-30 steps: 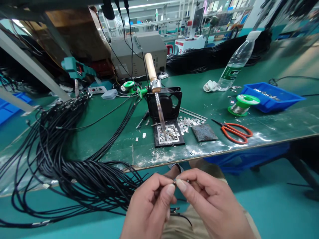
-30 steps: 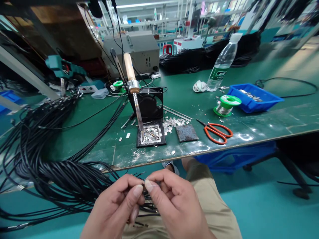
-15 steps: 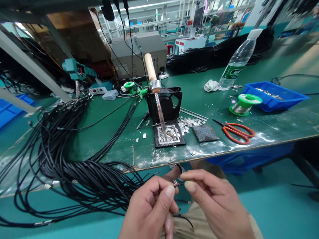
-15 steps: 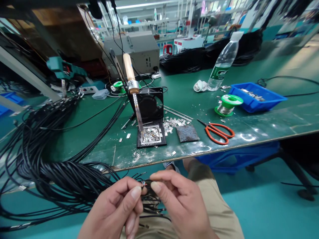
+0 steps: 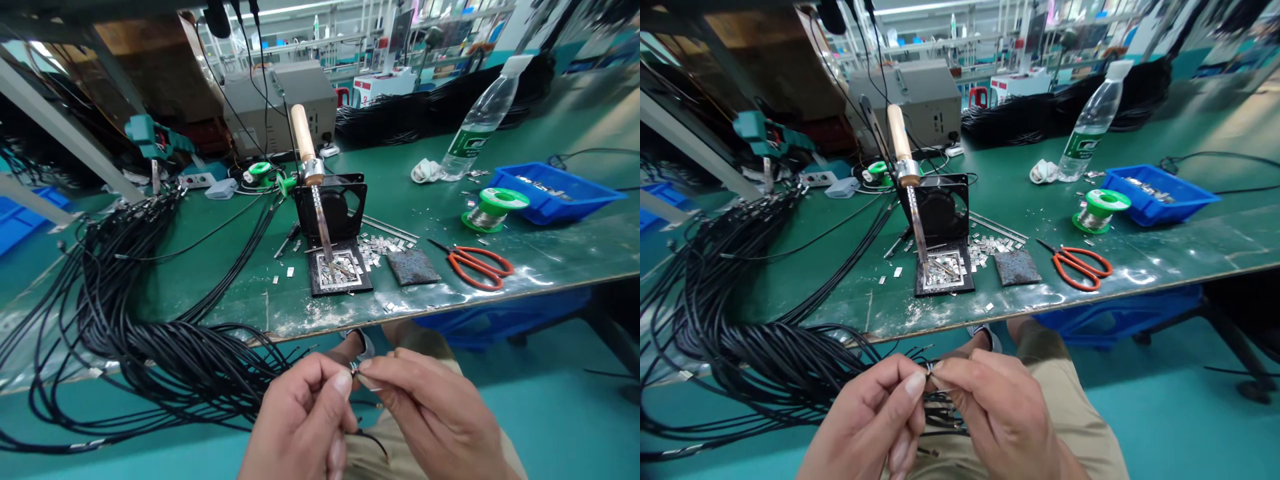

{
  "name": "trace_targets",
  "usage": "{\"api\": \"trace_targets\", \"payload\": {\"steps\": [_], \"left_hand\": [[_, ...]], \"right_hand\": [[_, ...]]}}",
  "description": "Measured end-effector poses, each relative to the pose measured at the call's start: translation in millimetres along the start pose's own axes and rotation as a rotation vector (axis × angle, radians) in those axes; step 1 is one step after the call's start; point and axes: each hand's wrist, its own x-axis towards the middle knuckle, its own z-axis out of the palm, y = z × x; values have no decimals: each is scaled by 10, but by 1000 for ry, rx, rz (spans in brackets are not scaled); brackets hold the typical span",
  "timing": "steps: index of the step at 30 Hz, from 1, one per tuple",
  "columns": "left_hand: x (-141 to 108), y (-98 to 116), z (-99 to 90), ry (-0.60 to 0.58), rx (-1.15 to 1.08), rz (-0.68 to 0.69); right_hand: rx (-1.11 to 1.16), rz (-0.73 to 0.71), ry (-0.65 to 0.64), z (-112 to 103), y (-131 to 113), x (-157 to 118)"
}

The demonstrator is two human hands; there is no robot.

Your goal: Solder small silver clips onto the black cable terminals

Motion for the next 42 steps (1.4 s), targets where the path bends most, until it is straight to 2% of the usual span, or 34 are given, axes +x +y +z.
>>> {"api": "trace_targets", "payload": {"steps": [4,9,11,13,16,18,21,25,33,38,42], "left_hand": [[21,-13,-3,-3,5,-4],[18,-38,-18,-12,17,6],[9,-42,-28,0,-7,10],[5,-45,-37,13,-45,9],[18,-54,-42,17,-67,19],[33,-61,-40,20,-70,30],[52,-63,-33,24,-84,36],[61,-55,-30,29,-86,41],[73,-52,-49,1,-102,80],[95,-57,-64,-22,-112,98],[118,-103,-89,-58,-149,122]], "right_hand": [[36,7,-17,24,13,40],[59,63,41,97,20,-22],[82,159,102,83,15,-50],[72,320,181,23,32,-43],[-64,574,267,-135,131,32],[-181,645,264,-246,238,87],[-273,615,177,-340,386,120],[-340,536,99,-287,478,91],[-360,511,126,-92,560,122],[-338,549,115,-99,539,179],[-299,616,105,-164,421,195]]}}
